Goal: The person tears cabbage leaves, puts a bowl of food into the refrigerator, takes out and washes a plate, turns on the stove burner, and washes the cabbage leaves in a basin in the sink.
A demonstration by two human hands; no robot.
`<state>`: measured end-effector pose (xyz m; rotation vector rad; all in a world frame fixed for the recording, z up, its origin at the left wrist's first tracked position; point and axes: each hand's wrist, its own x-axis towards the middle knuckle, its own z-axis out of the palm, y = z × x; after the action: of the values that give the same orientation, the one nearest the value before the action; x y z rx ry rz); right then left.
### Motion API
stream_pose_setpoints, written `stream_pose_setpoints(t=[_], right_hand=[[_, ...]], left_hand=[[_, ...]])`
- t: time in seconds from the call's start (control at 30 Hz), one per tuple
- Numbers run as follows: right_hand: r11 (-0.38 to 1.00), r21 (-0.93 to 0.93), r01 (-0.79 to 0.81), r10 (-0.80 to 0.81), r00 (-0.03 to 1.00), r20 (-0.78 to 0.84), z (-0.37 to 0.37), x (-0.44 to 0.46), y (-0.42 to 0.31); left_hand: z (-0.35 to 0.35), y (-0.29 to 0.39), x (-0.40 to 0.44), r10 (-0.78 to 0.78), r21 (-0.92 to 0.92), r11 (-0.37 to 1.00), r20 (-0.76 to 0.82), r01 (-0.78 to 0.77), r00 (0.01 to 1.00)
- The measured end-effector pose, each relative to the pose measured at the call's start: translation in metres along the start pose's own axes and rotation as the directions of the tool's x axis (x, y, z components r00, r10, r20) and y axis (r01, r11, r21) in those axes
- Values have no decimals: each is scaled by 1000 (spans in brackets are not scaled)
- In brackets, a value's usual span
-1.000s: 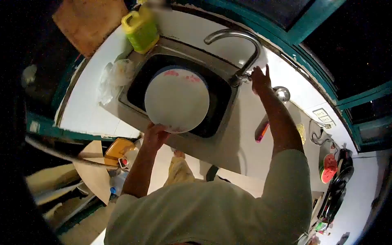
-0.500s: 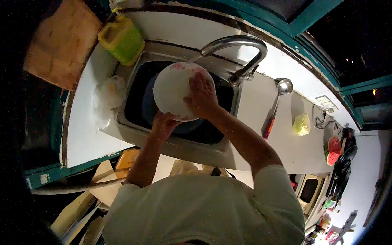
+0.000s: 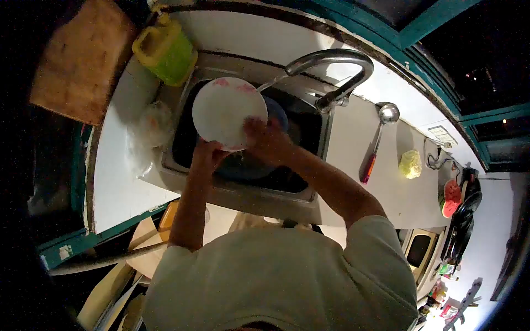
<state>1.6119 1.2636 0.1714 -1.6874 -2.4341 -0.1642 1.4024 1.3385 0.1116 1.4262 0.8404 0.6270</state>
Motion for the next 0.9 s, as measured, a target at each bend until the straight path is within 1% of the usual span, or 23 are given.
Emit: stream_pose_setpoints(t=[0.03, 0.1, 0.13, 0.17, 0.2, 0.27, 0.3, 0.33, 0.37, 0.4, 0.43, 0.47, 0.5, 0.53, 0.6, 0.67, 0.73, 0.77, 0.8, 0.83, 0.87, 0.9], right_hand=[[997, -16, -77, 76, 995, -64, 16, 7, 9], [972, -32, -234, 223, 954, -201, 41, 32, 21], [988, -52, -145, 141, 987, -71, 28, 44, 9], [997, -59, -55, 59, 996, 64, -1, 60, -9], [998, -54, 34, -23, 980, 198, -16, 70, -23], [974, 210, 89, -110, 990, 90, 39, 60, -34], [935, 332, 126, -144, 989, 30, 56, 52, -37], [795, 607, 2, -82, 991, 103, 43, 46, -39], [570, 811, -130, -49, 980, 191, 16, 39, -40], [281, 924, -259, -45, 958, 283, 0, 31, -39], [289, 874, -390, 4, 914, 407, -1, 22, -37], [290, 809, -512, 55, 853, 520, 1, 13, -33], [285, 729, -622, 107, 777, 621, 2, 3, -28], [405, 735, -544, 207, 837, 506, 0, -7, -23], [632, 663, -402, 344, 912, 226, 0, -31, -15], [767, 461, -447, 477, 877, 57, 12, -53, 5], [648, 399, -649, 712, 702, -12, -4, -72, 21], [594, 494, -634, 765, 635, -104, -6, -84, 36], [544, 587, -600, 812, 554, -185, -4, -99, 56], [526, 492, -694, 849, 460, -259, 22, -119, 83], [505, 473, -722, 863, 413, -290, 11, -128, 102], [395, 592, -703, 913, 374, -165, -6, -134, 119]], left_hand=[[5, 6, 2, 39, -80, 996, -8, -39, 999], [18, 21, 1, -20, -361, 932, 47, 36, 999], [25, 31, -5, -106, -541, 825, 133, 162, 985], [30, 35, -9, -173, -684, 670, 234, 288, 957], [31, 35, -11, -231, -740, 596, 213, 312, 949], [35, 33, -10, -344, -840, 428, 189, 333, 920], [32, 19, -7, -386, -848, 438, 122, 298, 914], [24, -4, 1, -425, -855, 450, 51, 259, 904], [19, -17, 7, -461, -861, 461, -25, 216, 887], [17, -16, 13, -403, -719, 683, -226, 127, 887], [15, -14, 21, -294, -512, 858, -402, 53, 867], [13, -11, 25, -136, -256, 967, -537, -7, 833], [10, -2, 24, -11, -33, 999, -595, -10, 804], [5, 14, 22, 123, 192, 981, -623, -2, 773], [-3, 44, 14, 351, 499, 866, -629, 14, 694], [-10, 66, 8, 533, 671, 741, -607, 22, 590], [-12, 71, 11, 473, 494, 861, -691, -120, 547], [-11, 74, 11, 433, 394, 899, -729, -192, 530], [-1, 89, 8, 216, 103, 969, -797, -224, 565], [2, 88, 8, 84, -113, 956, -781, -272, 619], [4, 85, 10, -38, -324, 897, -735, -302, 677], [5, 81, 10, -144, -518, 797, -663, -311, 735]])
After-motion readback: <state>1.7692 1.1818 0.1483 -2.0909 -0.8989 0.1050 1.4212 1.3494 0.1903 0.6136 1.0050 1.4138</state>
